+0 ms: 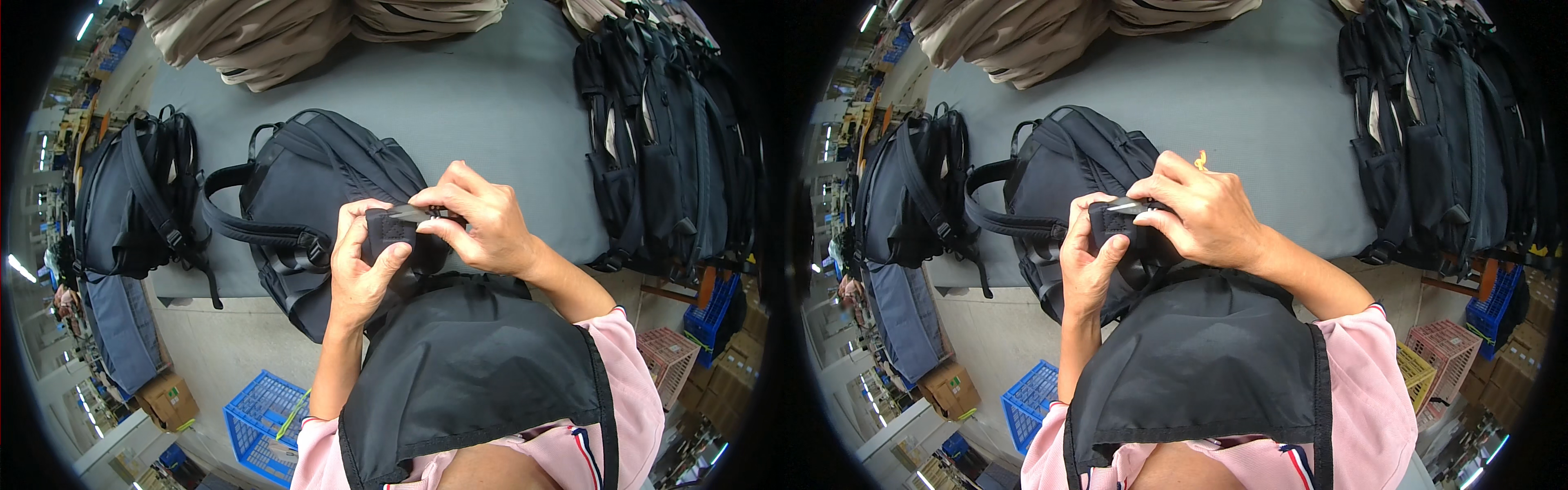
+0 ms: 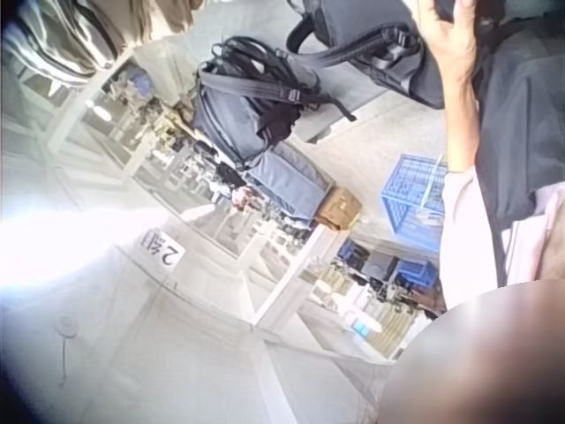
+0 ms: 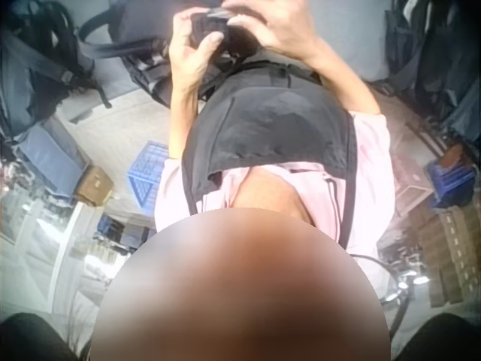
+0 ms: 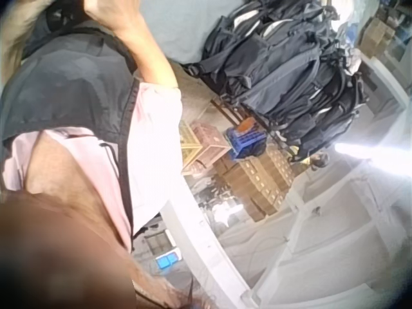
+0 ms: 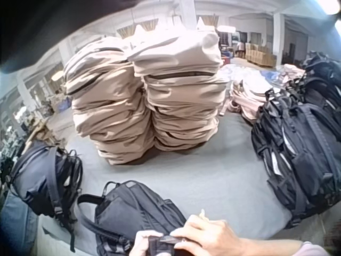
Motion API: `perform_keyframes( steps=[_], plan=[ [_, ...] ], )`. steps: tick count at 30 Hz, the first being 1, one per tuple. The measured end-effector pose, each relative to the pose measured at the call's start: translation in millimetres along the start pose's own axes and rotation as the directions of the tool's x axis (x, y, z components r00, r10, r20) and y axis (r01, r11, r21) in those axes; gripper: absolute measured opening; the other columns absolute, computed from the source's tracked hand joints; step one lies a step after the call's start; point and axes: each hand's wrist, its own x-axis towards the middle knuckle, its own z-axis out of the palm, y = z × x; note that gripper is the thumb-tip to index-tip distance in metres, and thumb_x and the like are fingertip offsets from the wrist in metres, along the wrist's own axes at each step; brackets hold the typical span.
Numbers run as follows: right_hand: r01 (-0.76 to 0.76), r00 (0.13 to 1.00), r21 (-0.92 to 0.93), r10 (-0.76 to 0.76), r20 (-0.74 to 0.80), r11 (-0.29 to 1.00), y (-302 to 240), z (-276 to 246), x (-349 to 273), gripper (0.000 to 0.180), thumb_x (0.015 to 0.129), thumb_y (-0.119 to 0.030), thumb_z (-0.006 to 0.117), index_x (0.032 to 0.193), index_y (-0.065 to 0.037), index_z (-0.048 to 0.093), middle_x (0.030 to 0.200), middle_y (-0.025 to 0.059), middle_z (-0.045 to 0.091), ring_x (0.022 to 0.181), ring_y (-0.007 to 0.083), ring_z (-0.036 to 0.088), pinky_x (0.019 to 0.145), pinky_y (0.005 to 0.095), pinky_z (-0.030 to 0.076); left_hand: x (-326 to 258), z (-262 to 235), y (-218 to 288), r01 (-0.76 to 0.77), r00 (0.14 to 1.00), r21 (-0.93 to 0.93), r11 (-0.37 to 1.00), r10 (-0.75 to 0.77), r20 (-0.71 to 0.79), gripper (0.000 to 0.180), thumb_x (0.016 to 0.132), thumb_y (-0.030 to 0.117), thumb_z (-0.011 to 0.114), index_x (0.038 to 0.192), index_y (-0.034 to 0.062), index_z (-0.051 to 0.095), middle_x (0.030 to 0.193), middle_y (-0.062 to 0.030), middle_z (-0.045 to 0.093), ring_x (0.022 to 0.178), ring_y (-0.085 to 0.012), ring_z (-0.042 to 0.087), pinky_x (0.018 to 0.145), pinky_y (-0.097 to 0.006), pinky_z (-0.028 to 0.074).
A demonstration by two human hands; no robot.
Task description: Trim excess thread from backpack components using small scissors.
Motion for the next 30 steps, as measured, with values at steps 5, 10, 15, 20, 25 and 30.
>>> perform_keyframes(
  steps=[5, 10, 15, 20, 25, 30],
  plan=[
    [-0.072, 0.997, 0.099, 0.072, 0.005, 0.992, 7.6, 6.4, -1.1, 0.02, 0.071, -0.005, 0.071, 0.09, -0.003, 0.065, 0.072, 0.0062, 0.053, 0.06, 0.0159, 0.054, 0.052, 0.0274, 0.043, 0.5, 0.3, 2.7, -0.004, 1.0, 0.052, 0.999, 0.005, -0.023, 0.038, 0.077, 0.023, 0.073, 0.1, -0.0031, 0.059, 0.107, -0.0088, 0.049, 0.097, -0.0186, 0.049, 0.084, -0.028, 0.04],
    [-0.391, 0.92, 0.276, 0.362, 0.152, 0.878, 32.3, 13.1, -14.9, 0.024, 0.074, -0.016, 0.071, 0.093, -0.007, 0.06, 0.079, 0.0033, 0.052, 0.07, 0.0146, 0.055, 0.062, 0.0277, 0.045, -3.4, -5.4, 19.8, -0.049, 0.982, 0.176, 0.983, 0.08, -0.171, 0.034, 0.076, 0.016, 0.072, 0.097, -0.0053, 0.056, 0.106, -0.009, 0.049, 0.096, -0.0192, 0.049, 0.086, -0.029, 0.039],
    [-0.663, 0.743, 0.357, 0.519, 0.423, 0.658, 40.1, 12.6, -58.5, 0.037, 0.07, -0.017, 0.077, 0.099, -0.009, 0.055, 0.077, -0.0016, 0.049, 0.069, 0.0083, 0.044, 0.062, 0.025, 0.041, -5.7, -37.7, 20.9, -0.063, 0.892, 0.323, 0.944, 0.198, -0.407, 0.022, 0.078, 0.008, 0.066, 0.093, -0.0045, 0.057, 0.102, -0.009, 0.051, 0.092, -0.0182, 0.051, 0.084, -0.028, 0.039],
    [-0.65, 0.753, 0.415, 0.466, 0.466, 0.637, 36.4, 31.8, -77.1, 0.032, 0.072, -0.011, 0.075, 0.097, -0.009, 0.055, 0.083, -0.0008, 0.045, 0.075, 0.0098, 0.048, 0.066, 0.0254, 0.043, -12.2, -53.0, 4.9, 0.009, 0.893, 0.695, 0.719, 0.306, -0.329, 0.014, 0.08, 0.009, 0.064, 0.088, -0.0007, 0.058, 0.094, -0.0058, 0.056, 0.091, -0.0167, 0.052, 0.087, -0.029, 0.036],
    [-0.367, 0.886, 0.079, 0.322, 0.335, 0.927, 51.7, 23.7, -86.9, 0.025, 0.071, -0.009, 0.072, 0.088, -0.007, 0.054, 0.093, 0.0057, 0.047, 0.079, 0.0211, 0.056, 0.065, 0.0324, 0.045, -28.5, -85.1, -9.5, 0.122, 0.987, 0.966, 0.227, -0.127, -0.094, 0.028, 0.08, 0.024, 0.065, 0.065, 0.0012, 0.059, 0.087, -0.0065, 0.063, 0.085, -0.0231, 0.057, 0.094, -0.038, 0.032],
    [-0.53, 0.824, 0.274, 0.41, 0.392, 0.803, 44.8, -6.0, -61.5, 0.023, 0.072, -0.012, 0.075, 0.085, -0.004, 0.058, 0.072, 0.0016, 0.058, 0.063, 0.0113, 0.055, 0.058, 0.0278, 0.042, -17.1, -75.4, 9.4, 0.171, 0.983, 0.955, 0.244, -0.104, -0.149, 0.019, 0.077, 0.018, 0.069, 0.077, 0.0013, 0.06, 0.079, -0.0086, 0.063, 0.077, -0.0247, 0.059, 0.091, -0.038, 0.038]
  ],
)
